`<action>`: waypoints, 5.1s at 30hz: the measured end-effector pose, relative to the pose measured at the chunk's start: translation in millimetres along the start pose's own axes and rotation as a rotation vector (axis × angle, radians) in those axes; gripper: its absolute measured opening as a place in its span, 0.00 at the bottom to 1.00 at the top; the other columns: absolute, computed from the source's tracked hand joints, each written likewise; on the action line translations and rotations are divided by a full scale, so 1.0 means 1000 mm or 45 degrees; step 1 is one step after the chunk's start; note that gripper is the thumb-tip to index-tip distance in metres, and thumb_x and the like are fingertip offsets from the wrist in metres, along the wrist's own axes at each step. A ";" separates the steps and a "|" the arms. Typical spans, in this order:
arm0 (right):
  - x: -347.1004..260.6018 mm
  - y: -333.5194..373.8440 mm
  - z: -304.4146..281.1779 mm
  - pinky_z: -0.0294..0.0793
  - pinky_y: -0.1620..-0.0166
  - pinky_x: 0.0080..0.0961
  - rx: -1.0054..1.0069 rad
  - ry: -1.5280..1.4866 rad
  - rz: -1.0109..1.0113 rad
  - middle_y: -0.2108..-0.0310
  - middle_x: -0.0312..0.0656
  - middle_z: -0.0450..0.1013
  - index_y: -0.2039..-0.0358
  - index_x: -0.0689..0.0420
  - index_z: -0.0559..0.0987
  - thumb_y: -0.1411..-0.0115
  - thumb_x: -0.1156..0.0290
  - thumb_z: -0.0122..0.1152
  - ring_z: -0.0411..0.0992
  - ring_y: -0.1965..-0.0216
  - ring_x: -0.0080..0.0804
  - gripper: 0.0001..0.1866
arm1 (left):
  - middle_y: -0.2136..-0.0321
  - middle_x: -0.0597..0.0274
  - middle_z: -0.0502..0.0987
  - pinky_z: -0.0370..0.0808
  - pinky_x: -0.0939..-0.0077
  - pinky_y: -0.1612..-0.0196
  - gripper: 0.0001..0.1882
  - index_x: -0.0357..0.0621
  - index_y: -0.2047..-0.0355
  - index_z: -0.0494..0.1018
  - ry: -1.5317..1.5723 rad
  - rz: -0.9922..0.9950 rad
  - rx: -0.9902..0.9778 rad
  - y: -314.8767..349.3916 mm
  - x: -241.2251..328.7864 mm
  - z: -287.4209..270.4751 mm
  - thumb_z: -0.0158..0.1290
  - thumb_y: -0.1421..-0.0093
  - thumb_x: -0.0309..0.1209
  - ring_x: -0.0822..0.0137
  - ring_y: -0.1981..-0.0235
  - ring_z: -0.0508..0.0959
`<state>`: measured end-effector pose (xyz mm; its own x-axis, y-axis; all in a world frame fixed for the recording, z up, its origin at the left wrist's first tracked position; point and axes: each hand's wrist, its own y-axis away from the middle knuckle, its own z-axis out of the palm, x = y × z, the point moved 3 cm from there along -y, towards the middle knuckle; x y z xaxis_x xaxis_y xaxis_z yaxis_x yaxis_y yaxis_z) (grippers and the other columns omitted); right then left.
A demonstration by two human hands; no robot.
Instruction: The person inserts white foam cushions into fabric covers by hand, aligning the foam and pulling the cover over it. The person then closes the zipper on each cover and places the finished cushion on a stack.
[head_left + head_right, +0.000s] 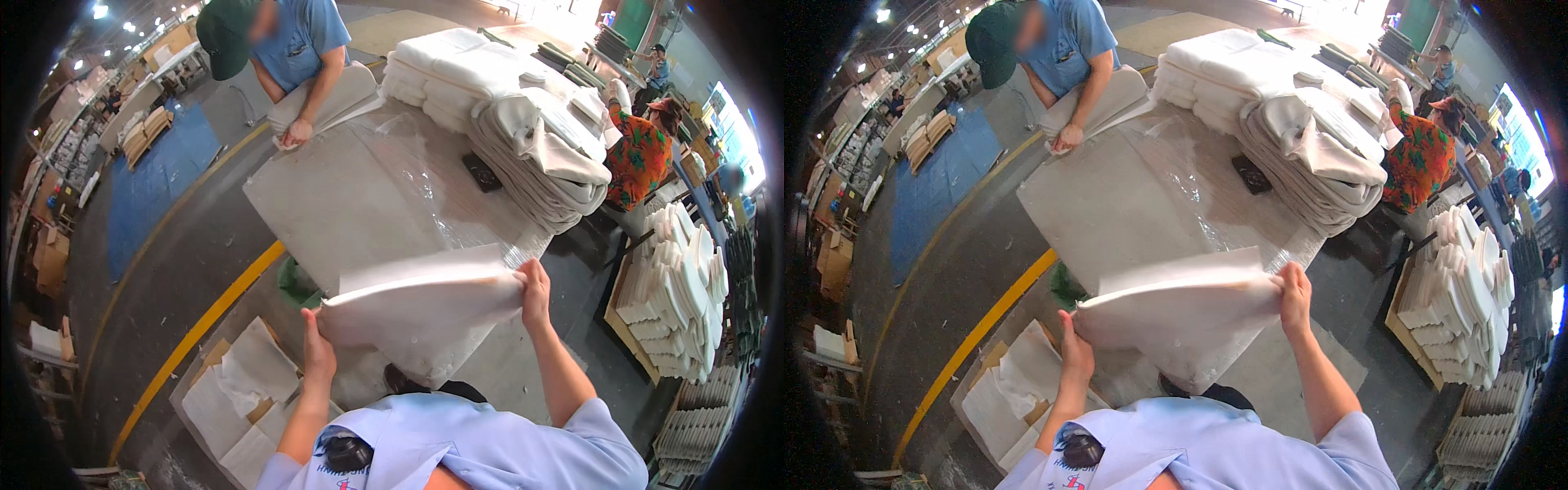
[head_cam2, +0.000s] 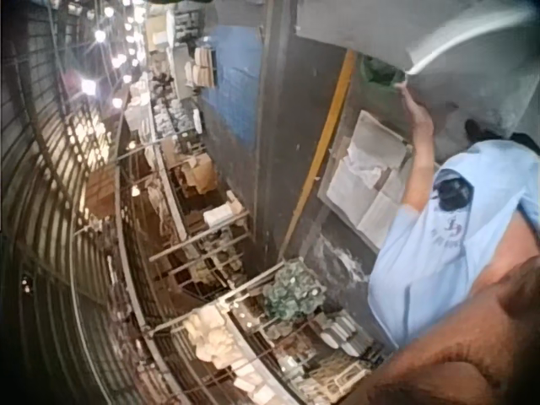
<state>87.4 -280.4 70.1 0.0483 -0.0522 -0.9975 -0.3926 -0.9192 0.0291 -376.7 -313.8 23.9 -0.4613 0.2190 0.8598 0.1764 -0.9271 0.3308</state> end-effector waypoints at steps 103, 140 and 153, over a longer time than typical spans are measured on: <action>0.019 -0.136 0.240 0.77 0.57 0.34 -0.836 -0.239 -0.389 0.64 0.42 0.82 0.58 0.59 0.85 0.28 0.64 0.66 0.78 0.62 0.31 0.11 | 0.46 0.60 0.80 0.77 0.64 0.44 0.42 0.53 0.30 0.69 -1.261 -0.084 -1.379 -0.246 0.043 0.307 0.42 0.30 0.71 0.61 0.49 0.79; 0.025 -0.066 0.041 0.71 0.36 0.35 -0.506 -0.270 0.068 0.37 0.40 0.75 0.30 0.54 0.71 0.24 0.58 0.58 0.71 0.38 0.33 0.27 | 0.69 0.71 0.74 0.74 0.77 0.63 0.19 0.49 0.57 0.76 -0.448 0.173 -0.535 -0.232 0.018 0.232 0.60 0.30 0.51 0.76 0.69 0.74; 0.072 0.049 -0.048 0.67 0.41 0.26 0.082 -0.367 0.299 0.49 0.36 0.76 0.34 0.55 0.74 0.20 0.46 0.44 0.69 0.47 0.25 0.29 | 0.63 0.67 0.76 0.71 0.72 0.52 0.24 0.42 0.58 0.77 -0.720 0.323 -0.061 -0.126 0.037 0.158 0.61 0.32 0.54 0.72 0.60 0.73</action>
<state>115.8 -347.9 3.0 -0.3066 -0.1385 -0.9417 -0.4199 -0.8682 0.2644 -278.3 -140.6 75.2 0.1245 0.1056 0.9866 0.1752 -0.9810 0.0828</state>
